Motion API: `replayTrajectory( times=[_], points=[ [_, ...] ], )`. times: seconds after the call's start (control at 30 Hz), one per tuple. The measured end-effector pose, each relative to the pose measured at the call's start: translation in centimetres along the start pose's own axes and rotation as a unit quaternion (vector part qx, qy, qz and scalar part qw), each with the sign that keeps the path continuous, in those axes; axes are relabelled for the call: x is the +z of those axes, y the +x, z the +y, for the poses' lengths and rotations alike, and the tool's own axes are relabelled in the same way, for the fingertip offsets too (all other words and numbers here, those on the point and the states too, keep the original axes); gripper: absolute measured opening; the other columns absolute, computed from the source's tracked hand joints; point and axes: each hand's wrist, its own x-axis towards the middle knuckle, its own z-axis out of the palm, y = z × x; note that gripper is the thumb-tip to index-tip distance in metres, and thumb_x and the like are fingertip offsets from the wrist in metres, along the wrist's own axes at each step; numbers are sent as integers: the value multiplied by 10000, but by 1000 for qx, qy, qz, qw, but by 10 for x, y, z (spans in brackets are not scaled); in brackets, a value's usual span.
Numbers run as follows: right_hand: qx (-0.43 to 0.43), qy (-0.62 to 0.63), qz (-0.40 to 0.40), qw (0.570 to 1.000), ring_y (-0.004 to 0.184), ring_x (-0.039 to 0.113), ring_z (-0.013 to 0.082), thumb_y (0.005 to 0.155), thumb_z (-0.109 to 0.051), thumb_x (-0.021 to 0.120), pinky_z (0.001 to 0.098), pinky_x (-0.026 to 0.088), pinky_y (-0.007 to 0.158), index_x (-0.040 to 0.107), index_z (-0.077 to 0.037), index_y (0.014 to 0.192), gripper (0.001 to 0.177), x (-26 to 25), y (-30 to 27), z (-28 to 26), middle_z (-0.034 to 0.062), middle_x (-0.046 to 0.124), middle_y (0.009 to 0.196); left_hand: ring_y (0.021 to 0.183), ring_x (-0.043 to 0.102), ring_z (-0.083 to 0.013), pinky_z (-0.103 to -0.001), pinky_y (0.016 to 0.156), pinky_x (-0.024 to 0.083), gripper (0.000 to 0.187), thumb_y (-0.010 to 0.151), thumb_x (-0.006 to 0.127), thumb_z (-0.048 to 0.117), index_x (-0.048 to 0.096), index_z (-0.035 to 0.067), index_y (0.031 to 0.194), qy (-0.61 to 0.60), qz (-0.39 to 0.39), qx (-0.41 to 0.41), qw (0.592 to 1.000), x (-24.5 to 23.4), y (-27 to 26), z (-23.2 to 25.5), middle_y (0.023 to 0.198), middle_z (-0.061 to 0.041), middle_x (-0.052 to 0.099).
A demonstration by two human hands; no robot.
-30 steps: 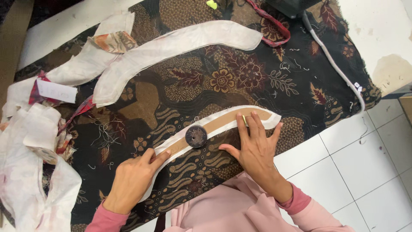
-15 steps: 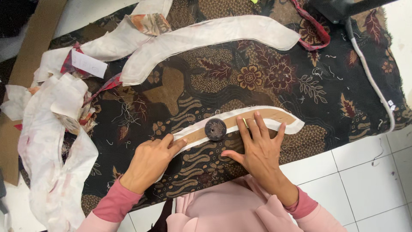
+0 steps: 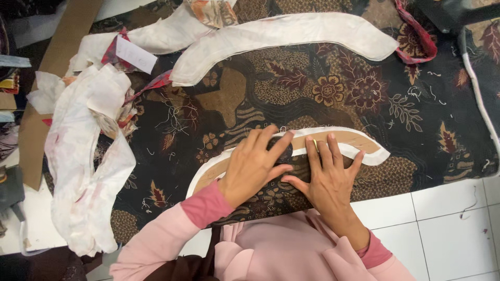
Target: The person aligns a curved cardboard template on a patterned fabric and uses a small green marking tool to trace the template's edge. The person repeatedly repositions the template and continues marking along the fabric's edge.
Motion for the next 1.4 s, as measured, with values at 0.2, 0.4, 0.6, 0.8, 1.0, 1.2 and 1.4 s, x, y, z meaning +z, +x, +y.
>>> replayTrajectory(
  times=[0.2,0.4,0.6,0.8,1.0,1.2,1.4],
  points=[
    [5,-6,-6,1000,1528,325,276,795,-787,608,791,68,1138,546,-85,1507,1001,2,-2,1,122,528,1466,1111,578,-313,-433,928,516,545,821,800,242,621,76,1308,-13,3,-11,1000,11,-4,-3,1234,-128,584],
    [9,-10,-9,1000,1510,342,289,772,-785,629,803,93,1123,558,-74,1472,1000,3,-2,1,129,538,1439,1105,592,-320,-431,911,516,510,815,800,224,643,70,1275,9,-3,-66,998,-15,-30,-15,1217,-131,598],
    [6,-6,-2,1000,1476,384,302,758,-761,665,814,127,1103,560,-73,1462,990,0,0,0,132,547,1419,1123,577,-366,-493,945,467,617,735,821,295,640,46,1270,102,11,-84,991,-37,-41,-9,1229,-146,606],
    [-9,7,10,1000,1380,514,289,888,-526,678,787,184,1105,577,-121,1453,702,-11,6,7,118,598,1336,1254,559,-348,-434,1070,465,491,883,664,113,575,-27,1346,33,25,-41,998,22,-28,37,1327,-176,598],
    [-11,60,19,998,1174,626,294,977,-104,608,711,246,1184,628,-109,1379,403,-26,15,26,113,641,1221,1284,538,-319,-458,1122,427,531,917,569,151,546,-43,1410,123,-10,-44,991,70,-10,55,1322,-172,576],
    [-19,77,13,997,1074,634,320,935,-43,632,619,282,1243,670,-141,1322,401,-32,24,41,92,656,1149,1318,468,-321,-578,1124,367,674,958,584,421,490,30,1499,188,-35,-102,976,93,0,76,1409,-127,519],
    [-39,86,-4,995,992,661,282,951,-42,639,570,344,1239,697,-135,1202,274,-48,41,46,68,681,1073,1328,441,-359,-683,1117,320,712,937,555,515,507,103,1515,255,-29,-100,961,114,-3,81,1458,-120,490]
  ],
)
